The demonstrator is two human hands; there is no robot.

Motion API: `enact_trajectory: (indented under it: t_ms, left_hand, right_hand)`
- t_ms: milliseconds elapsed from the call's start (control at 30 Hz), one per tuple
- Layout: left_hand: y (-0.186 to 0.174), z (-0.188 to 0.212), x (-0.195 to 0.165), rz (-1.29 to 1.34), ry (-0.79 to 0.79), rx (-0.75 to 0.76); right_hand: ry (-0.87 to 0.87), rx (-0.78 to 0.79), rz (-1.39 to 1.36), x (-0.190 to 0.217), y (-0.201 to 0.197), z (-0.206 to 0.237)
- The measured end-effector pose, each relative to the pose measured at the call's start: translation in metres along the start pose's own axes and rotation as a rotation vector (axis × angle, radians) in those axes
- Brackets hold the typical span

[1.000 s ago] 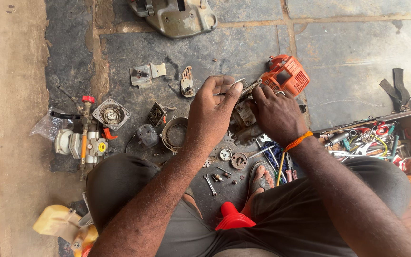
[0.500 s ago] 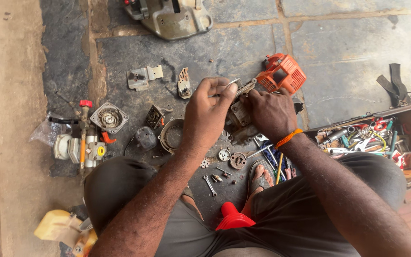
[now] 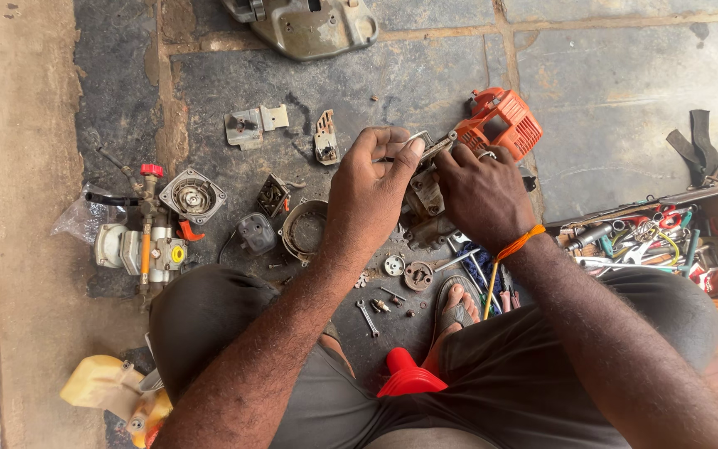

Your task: The person sits on the floor and assembles a small engine. They wipe a metal plate with a cloth, place it onto the engine block, and then use a wrench to tighten bolts securing the plate.

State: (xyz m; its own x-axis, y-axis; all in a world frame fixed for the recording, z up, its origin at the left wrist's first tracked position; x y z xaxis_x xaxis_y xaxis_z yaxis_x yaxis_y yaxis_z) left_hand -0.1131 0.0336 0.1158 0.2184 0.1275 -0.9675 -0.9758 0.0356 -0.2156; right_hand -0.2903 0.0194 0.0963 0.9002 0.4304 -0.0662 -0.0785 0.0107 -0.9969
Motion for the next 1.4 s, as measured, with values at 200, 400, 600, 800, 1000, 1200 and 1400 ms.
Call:
enact_trajectory:
  t_ms: [200,400,600,800,1000,1200,1400]
  left_hand:
    - [0.001,0.000,0.003,-0.017,-0.016,0.013]
    - [0.000,0.000,0.002,-0.017,0.010,-0.008]
    - [0.000,0.001,0.003,-0.018,0.007,-0.010]
    - [0.002,0.000,0.005,-0.021,-0.005,0.000]
    - [0.001,0.000,0.003,-0.027,0.017,-0.004]
    - [-0.001,0.003,0.004,-0.019,0.003,-0.013]
    - [0.003,0.000,0.003,-0.008,0.010,-0.018]
  right_hand:
    - [0.104,0.033,-0.082,0.000,0.003,-0.007]
    - [0.094,-0.038,-0.148,-0.006,0.010,-0.002]
    - [-0.012,-0.057,-0.095,-0.003,0.010,0.003]
    - [0.057,0.016,-0.024,0.000,0.008,-0.002]
    - [0.178,0.055,-0.159,-0.001,0.013,-0.005]
    - [0.002,-0.084,-0.076,-0.003,0.012,0.002]
    - [-0.029,-0.049,-0.054,-0.003,0.009,0.000]
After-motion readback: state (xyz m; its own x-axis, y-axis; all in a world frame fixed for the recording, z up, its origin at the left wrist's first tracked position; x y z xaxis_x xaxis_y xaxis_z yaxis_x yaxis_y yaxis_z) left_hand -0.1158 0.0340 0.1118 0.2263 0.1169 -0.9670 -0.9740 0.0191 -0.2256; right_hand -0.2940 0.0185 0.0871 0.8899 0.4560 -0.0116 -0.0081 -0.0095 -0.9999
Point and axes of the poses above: each hand's wrist, its own z-axis away from the middle knuckle, its own y-axis out of the palm, x = y × z, the point moved 2 cm from there along -z, towards the middle knuckle, and after that the axes turned 1 degree about y, right-handed, at the moved point
